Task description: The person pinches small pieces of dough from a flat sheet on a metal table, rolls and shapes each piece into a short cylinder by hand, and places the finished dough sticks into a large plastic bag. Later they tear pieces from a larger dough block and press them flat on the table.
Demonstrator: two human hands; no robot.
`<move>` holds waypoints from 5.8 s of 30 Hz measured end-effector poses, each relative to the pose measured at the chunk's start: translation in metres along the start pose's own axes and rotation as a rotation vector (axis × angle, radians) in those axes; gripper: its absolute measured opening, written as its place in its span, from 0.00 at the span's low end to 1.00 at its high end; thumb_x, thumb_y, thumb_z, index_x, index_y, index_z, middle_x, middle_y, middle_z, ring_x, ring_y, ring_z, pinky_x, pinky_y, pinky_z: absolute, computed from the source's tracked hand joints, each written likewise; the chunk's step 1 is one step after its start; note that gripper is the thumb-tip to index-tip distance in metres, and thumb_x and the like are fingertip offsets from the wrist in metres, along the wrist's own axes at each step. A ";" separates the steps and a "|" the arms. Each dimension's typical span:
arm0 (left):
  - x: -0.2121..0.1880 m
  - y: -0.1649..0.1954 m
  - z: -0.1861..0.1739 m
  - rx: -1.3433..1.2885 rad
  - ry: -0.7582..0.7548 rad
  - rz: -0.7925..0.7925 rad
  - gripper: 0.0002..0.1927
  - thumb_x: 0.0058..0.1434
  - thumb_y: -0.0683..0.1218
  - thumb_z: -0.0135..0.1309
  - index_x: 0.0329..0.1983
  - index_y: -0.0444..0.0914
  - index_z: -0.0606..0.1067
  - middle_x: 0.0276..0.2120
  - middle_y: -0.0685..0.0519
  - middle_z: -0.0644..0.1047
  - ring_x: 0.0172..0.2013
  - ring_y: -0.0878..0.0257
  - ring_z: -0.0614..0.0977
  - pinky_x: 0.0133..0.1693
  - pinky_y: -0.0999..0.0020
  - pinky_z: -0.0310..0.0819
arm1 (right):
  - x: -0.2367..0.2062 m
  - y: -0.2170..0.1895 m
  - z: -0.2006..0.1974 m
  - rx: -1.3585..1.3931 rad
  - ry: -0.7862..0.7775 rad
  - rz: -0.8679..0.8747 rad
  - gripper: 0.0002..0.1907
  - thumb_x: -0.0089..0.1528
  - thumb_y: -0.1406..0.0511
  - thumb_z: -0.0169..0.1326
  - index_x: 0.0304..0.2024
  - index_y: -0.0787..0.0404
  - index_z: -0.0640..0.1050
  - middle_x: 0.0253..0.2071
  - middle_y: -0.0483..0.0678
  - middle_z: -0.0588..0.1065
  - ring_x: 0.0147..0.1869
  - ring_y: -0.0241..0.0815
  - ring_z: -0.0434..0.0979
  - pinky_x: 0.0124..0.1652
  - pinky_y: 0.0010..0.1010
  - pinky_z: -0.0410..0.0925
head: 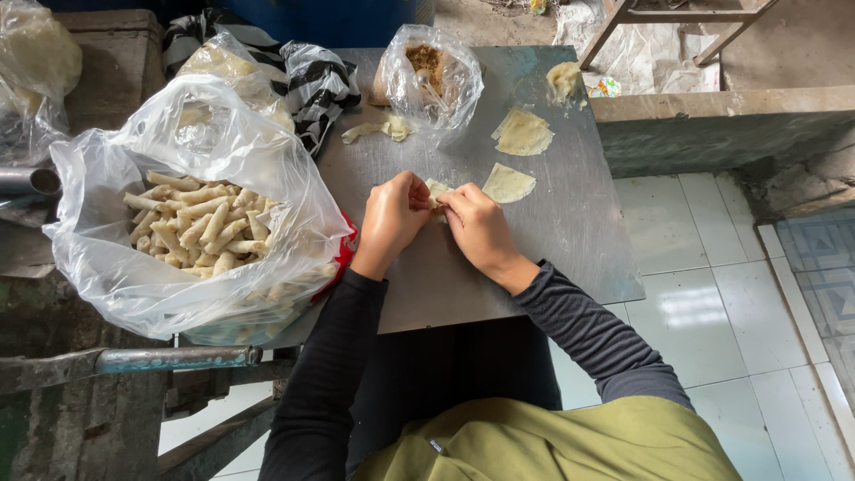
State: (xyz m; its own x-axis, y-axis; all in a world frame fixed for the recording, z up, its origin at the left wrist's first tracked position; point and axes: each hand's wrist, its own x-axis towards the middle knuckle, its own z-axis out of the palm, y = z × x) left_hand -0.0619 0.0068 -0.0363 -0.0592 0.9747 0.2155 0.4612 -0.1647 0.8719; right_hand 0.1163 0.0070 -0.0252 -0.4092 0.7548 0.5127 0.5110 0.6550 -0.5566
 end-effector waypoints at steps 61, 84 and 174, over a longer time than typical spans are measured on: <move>-0.014 0.018 0.030 0.627 0.218 0.334 0.06 0.50 0.50 0.66 0.31 0.50 0.84 0.41 0.58 0.74 0.48 0.57 0.73 0.48 0.56 0.61 | 0.020 0.071 -0.032 0.024 -0.222 -0.167 0.09 0.57 0.65 0.66 0.35 0.61 0.79 0.42 0.50 0.70 0.50 0.51 0.71 0.51 0.39 0.65; 0.024 -0.010 0.062 0.477 0.412 -0.056 0.10 0.54 0.49 0.65 0.36 0.42 0.81 0.48 0.48 0.72 0.51 0.47 0.68 0.46 0.51 0.55 | 0.037 0.079 0.019 -0.175 0.095 0.246 0.07 0.55 0.61 0.65 0.30 0.55 0.81 0.44 0.48 0.69 0.54 0.51 0.67 0.53 0.46 0.59; 0.005 0.021 0.020 -0.138 -0.021 -0.179 0.15 0.53 0.41 0.60 0.43 0.33 0.74 0.32 0.49 0.82 0.31 0.64 0.85 0.35 0.69 0.80 | 0.136 0.148 -0.046 1.017 0.346 0.608 0.07 0.66 0.68 0.55 0.37 0.67 0.81 0.25 0.44 0.75 0.23 0.29 0.70 0.21 0.21 0.61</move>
State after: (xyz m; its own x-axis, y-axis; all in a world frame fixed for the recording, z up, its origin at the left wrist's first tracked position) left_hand -0.0346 0.0112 -0.0262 -0.1106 0.9929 0.0439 0.3194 -0.0063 0.9476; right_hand 0.1710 0.2049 -0.0077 -0.0100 0.9986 0.0525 -0.3355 0.0461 -0.9409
